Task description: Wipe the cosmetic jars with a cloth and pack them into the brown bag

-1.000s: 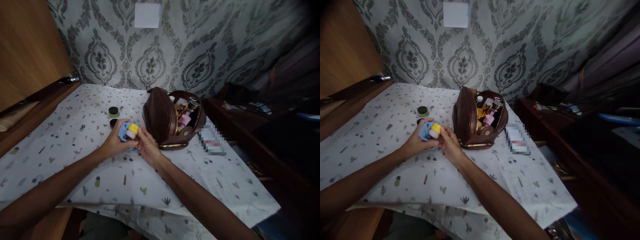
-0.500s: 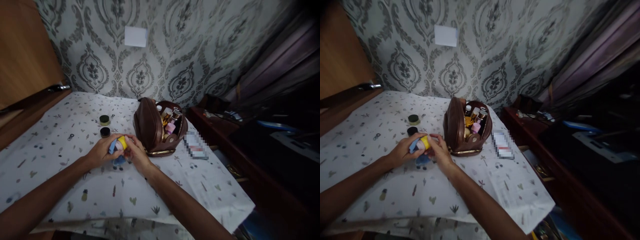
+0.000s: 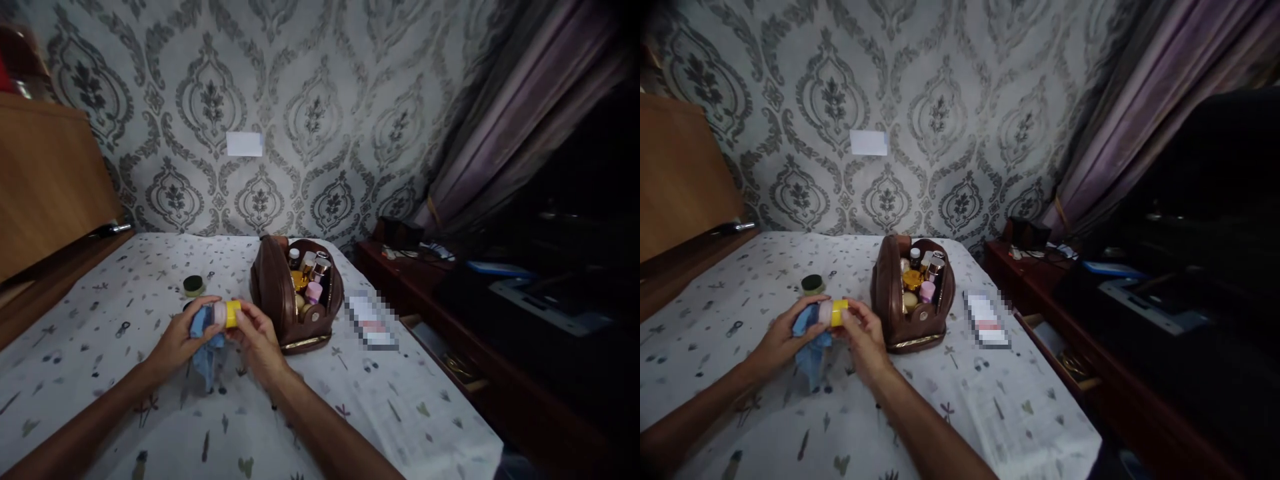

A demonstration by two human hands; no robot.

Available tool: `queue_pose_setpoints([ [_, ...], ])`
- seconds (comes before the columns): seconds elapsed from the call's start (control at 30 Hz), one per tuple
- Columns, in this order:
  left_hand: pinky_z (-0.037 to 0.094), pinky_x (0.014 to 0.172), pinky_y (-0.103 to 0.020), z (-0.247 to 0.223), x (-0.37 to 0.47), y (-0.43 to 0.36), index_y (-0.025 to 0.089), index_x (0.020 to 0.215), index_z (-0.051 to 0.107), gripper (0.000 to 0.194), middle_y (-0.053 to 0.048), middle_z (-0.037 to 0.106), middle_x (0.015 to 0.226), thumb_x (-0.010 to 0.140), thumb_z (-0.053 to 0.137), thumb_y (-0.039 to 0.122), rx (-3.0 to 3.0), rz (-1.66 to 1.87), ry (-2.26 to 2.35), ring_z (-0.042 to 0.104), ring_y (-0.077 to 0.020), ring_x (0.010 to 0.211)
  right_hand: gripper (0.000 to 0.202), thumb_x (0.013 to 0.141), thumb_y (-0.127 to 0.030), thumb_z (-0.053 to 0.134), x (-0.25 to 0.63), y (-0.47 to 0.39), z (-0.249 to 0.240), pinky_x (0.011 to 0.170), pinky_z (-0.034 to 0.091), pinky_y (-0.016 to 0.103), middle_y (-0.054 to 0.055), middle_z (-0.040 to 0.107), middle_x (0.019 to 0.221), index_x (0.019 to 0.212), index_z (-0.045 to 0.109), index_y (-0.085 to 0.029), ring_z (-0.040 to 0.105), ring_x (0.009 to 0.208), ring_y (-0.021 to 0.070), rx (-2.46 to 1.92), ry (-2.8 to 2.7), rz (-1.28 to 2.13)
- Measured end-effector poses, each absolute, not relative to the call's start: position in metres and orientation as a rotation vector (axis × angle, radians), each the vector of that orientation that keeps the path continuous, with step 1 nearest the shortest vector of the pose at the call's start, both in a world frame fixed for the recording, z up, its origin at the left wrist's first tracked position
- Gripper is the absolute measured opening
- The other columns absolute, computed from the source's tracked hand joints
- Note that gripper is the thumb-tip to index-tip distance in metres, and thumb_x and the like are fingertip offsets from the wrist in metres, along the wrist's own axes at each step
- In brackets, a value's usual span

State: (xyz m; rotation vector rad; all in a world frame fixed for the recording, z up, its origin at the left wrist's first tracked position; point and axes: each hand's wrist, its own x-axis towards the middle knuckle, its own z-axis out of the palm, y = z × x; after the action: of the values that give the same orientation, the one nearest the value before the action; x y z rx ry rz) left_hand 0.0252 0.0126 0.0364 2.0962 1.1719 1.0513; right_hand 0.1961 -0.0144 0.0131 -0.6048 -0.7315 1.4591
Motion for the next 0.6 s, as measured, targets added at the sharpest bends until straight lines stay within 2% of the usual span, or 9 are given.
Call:
queue_pose_setpoints([
  [0.17,0.057,0.081,-0.031,0.062,0.040,0.022,0.020,0.110,0.066,0.045,-0.008,0.070,0.108,0.084,0.062,0.057,1.953,1.134,1.072,0.068,-0.0258,0.097,0.051,0.065,-0.047,0.087,0.199,-0.020,0.027,0.072,0.055,0.028,0.001,0.065,0.100,0.106,0.065,-0.025,0.064,0.078,0.0144,-0.651,-0.865,1.309],
  [0.27,0.056,0.071,-0.031,0.073,0.052,0.027,0.020,0.105,0.066,0.045,-0.008,0.070,0.099,0.088,0.056,0.061,1.867,1.156,0.954,0.067,-0.0232,0.083,0.046,0.072,-0.041,0.083,0.203,-0.027,0.039,0.082,0.056,0.034,0.002,0.066,0.100,0.111,0.063,-0.028,0.065,0.089,0.0188,-0.689,-0.975,1.183],
  [0.4,0.050,0.055,-0.027,0.093,0.079,0.035,0.020,0.097,0.064,0.050,-0.003,0.065,0.081,0.089,0.049,0.067,1.648,1.227,0.893,0.058,-0.0164,0.062,0.040,0.081,-0.033,0.076,0.218,-0.035,0.065,0.091,0.053,0.035,0.005,0.063,0.116,0.119,0.065,-0.030,0.062,0.106,0.0216,-0.716,-1.226,0.821],
  [0.6,0.055,0.074,-0.029,0.129,0.137,0.067,0.018,0.090,0.064,0.044,-0.005,0.070,0.090,0.091,0.047,0.058,1.648,1.352,0.859,0.065,-0.0196,0.081,0.039,0.089,-0.036,0.068,0.267,-0.018,0.109,0.100,0.050,0.037,0.006,0.062,0.127,0.126,0.061,-0.029,0.059,0.118,0.0227,-0.749,-1.298,0.664],
])
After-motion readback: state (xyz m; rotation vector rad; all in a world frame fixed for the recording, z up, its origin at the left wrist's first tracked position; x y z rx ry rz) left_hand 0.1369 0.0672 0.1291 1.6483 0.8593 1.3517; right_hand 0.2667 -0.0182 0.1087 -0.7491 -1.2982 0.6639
